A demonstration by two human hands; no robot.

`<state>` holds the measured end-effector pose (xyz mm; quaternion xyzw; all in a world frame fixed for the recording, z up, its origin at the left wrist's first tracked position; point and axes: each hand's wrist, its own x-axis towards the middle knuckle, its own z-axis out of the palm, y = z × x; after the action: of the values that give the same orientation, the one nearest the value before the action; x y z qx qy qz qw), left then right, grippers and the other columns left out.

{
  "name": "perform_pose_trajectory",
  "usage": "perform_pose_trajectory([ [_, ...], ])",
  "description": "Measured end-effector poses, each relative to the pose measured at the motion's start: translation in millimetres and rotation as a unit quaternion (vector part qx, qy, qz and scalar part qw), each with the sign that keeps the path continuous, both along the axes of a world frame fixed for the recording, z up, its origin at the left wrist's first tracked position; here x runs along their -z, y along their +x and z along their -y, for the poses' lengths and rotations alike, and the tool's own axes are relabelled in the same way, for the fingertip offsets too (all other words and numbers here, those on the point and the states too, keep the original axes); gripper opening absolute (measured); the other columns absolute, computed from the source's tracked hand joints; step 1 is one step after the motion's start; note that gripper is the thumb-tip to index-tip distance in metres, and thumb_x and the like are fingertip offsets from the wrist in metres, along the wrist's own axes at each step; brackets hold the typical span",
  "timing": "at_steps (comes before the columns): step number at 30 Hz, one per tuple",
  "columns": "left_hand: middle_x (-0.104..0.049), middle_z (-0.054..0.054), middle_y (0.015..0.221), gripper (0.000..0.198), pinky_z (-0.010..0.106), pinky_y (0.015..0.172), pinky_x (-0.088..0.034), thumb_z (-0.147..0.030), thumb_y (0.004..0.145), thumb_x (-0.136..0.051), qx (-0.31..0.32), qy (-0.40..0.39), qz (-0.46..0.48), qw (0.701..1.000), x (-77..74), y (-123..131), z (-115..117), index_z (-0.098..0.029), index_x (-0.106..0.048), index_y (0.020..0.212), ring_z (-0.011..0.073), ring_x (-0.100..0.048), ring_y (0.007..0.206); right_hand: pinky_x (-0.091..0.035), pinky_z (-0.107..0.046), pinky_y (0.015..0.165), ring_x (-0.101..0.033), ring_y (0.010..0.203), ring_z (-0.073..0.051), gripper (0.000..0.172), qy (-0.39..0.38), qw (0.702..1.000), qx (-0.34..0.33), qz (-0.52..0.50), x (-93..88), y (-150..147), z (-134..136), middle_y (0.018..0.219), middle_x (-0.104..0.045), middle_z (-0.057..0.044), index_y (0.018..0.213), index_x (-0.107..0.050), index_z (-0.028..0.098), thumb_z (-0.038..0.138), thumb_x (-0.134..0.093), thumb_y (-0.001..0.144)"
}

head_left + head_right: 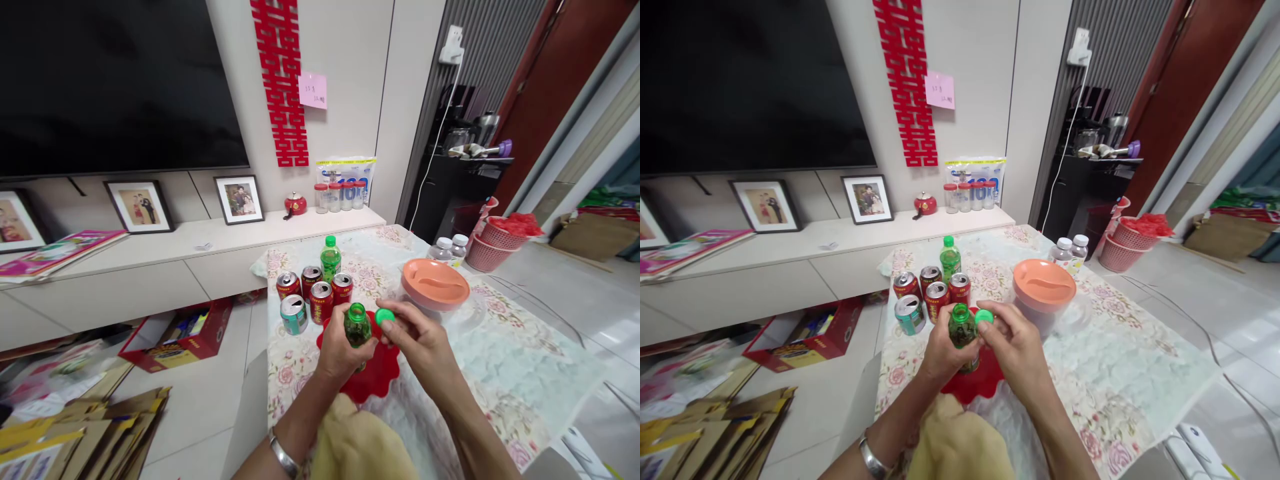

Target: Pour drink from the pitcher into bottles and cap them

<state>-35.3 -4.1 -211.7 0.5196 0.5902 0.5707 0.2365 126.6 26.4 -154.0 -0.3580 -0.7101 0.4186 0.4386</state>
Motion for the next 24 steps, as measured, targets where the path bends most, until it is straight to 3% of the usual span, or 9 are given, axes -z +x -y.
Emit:
perform_pose_trajectory([
  [6, -0.068, 0.006, 0.101, 0.054, 0.039, 0.082, -0.056, -0.035, 0.072, -0.074, 0.014, 0.019, -0.009, 1.0, 5.3, -0.4, -2.4, -0.019, -0.051, 0.118, 0.0242, -0.069, 0.088, -0.055, -0.032, 0.069, -0.062, 0.07, -0.014, 0.038, 0.059, 0.995, -0.044, 0.073, -12.2, -21.6, -16.1, 0.091, -0.066, -0.002, 0.114, -0.072, 0.018, 0.052, -0.067, 0.098],
  [14, -0.069, 0.009, 0.108, 0.056, 0.04, 0.087, -0.055, -0.034, 0.07, -0.075, 0.024, 0.006, -0.003, 1.0, 9.4, -2.1, -2.3, -0.02, -0.05, 0.118, 0.0261, -0.069, 0.096, -0.052, -0.038, 0.086, -0.061, 0.093, -0.02, 0.015, 0.136, 0.967, -0.067, 0.204, -26.4, -31.9, -16.7, 0.098, -0.061, -0.003, 0.109, -0.067, 0.018, 0.028, -0.058, 0.103],
  [19, -0.072, 0.008, 0.107, 0.056, 0.039, 0.087, -0.055, -0.031, 0.067, -0.076, 0.03, 0.004, 0.007, 1.0, 4.6, -2.4, -0.9, -0.021, -0.05, 0.116, 0.0268, -0.071, 0.096, -0.048, -0.043, 0.084, -0.059, 0.092, -0.024, 0.026, 0.154, 0.937, -0.085, 0.303, -37.2, -41.0, -10.6, 0.105, -0.053, -0.009, 0.113, -0.067, 0.015, 0.019, -0.042, 0.105],
  [24, -0.072, 0.008, 0.106, 0.049, 0.04, 0.087, -0.055, -0.031, 0.071, -0.071, 0.023, 0.007, -0.005, 1.0, 3.4, -0.3, -1.0, -0.022, -0.05, 0.114, 0.0281, -0.072, 0.097, -0.047, -0.041, 0.085, -0.061, 0.094, -0.024, 0.029, 0.148, 0.911, -0.12, 0.366, -49.7, -42.5, -10.2, 0.111, -0.053, -0.011, 0.123, -0.066, 0.014, 0.015, -0.043, 0.105],
])
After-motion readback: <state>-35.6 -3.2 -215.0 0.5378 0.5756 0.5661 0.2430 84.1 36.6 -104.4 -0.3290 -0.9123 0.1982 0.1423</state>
